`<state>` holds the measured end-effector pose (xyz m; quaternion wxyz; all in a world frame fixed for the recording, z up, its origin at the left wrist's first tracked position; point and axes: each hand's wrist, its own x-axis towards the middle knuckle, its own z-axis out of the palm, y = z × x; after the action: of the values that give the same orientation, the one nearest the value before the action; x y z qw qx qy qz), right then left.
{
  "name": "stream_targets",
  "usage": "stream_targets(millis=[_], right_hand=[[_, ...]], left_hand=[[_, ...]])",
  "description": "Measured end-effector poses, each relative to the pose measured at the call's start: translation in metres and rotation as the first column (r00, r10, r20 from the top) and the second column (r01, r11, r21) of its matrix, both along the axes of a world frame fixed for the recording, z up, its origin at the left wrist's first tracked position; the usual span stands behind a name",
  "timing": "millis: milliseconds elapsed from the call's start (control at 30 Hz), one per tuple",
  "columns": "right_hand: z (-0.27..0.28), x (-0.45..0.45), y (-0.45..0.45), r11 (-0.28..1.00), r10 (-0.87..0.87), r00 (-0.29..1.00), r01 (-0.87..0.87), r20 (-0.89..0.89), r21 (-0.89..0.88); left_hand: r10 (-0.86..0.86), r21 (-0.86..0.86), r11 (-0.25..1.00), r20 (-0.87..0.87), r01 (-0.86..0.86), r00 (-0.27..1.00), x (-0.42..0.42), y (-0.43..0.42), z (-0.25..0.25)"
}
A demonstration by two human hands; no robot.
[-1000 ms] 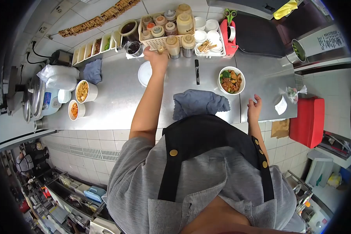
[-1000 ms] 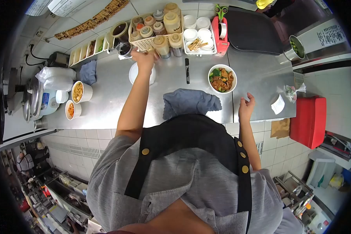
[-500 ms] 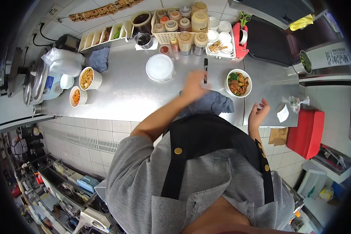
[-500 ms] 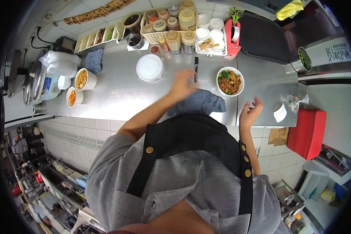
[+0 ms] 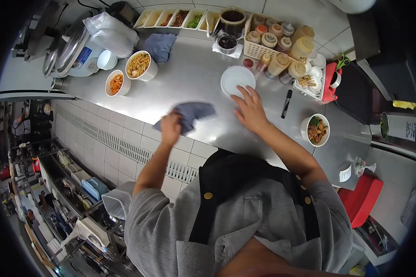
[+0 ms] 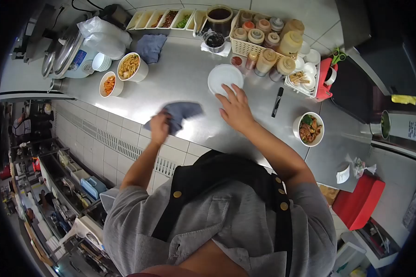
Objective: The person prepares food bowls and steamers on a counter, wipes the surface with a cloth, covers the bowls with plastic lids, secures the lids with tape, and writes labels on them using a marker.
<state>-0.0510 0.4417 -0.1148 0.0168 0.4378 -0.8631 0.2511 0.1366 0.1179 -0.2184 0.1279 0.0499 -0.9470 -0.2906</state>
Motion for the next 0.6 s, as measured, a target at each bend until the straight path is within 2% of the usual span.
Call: stream_targets(millis=[33,67,100,167,200,233,300,400,433,467,500,600], right_hand=[[-0.004,-0.004,-0.02,1.0,0.004,1.0,-0.004,0.0,0.007],[-0.008,-0.009,-0.038,0.997,-0.045,0.999,0.046,-0.004,0.061],[-0.011,-0.012,-0.052,0.989,-0.093,0.996,0.094,-0.011,0.116],[-0.018,-0.016,-0.073,0.981,-0.115,0.993,0.116,-0.014,0.156],[-0.021,-0.018,-0.08,0.971,-0.145,0.989,0.146,-0.017,0.189],[-0.028,-0.02,-0.084,0.969,-0.149,0.989,0.15,-0.02,0.198],[-0.043,-0.023,-0.084,0.928,-0.191,0.979,0.202,-0.064,0.314],[-0.048,-0.023,-0.076,0.885,-0.216,0.975,0.214,-0.041,0.415],[-0.05,-0.022,-0.071,0.876,-0.223,0.974,0.217,-0.038,0.43],[-0.05,-0.021,-0.067,0.881,-0.241,0.97,0.234,-0.037,0.412],[-0.05,-0.021,-0.063,0.887,-0.256,0.966,0.25,-0.037,0.388],[-0.051,-0.021,-0.056,0.9,-0.246,0.969,0.235,-0.016,0.366]], left_hand=[[0.251,0.008,0.968,0.039,-0.251,0.967,-0.006,-0.023,0.0],[0.437,-0.092,0.893,-0.066,-0.442,0.897,-0.02,-0.051,-0.028],[0.567,-0.006,0.824,0.018,-0.567,0.824,-0.045,-0.047,0.0],[0.626,-0.079,0.779,0.15,-0.622,0.765,-0.099,-0.038,0.01],[0.578,-0.081,0.816,0.124,-0.572,0.807,-0.127,-0.033,-0.005],[0.541,-0.112,0.84,0.109,-0.53,0.834,-0.157,-0.019,0.001],[0.527,-0.207,0.837,0.048,-0.507,0.849,-0.213,-0.003,-0.009],[0.469,-0.205,0.869,0.048,-0.451,0.882,-0.262,0.004,-0.008],[0.425,-0.196,0.892,0.056,-0.407,0.903,-0.265,0.01,-0.009],[0.401,-0.165,0.9,-0.048,-0.403,0.915,-0.259,0.02,-0.01],[0.399,-0.158,0.903,-0.038,-0.4,0.916,-0.248,0.031,-0.011],[0.108,-0.162,0.979,-0.091,-0.122,0.99,-0.197,0.062,-0.001]])
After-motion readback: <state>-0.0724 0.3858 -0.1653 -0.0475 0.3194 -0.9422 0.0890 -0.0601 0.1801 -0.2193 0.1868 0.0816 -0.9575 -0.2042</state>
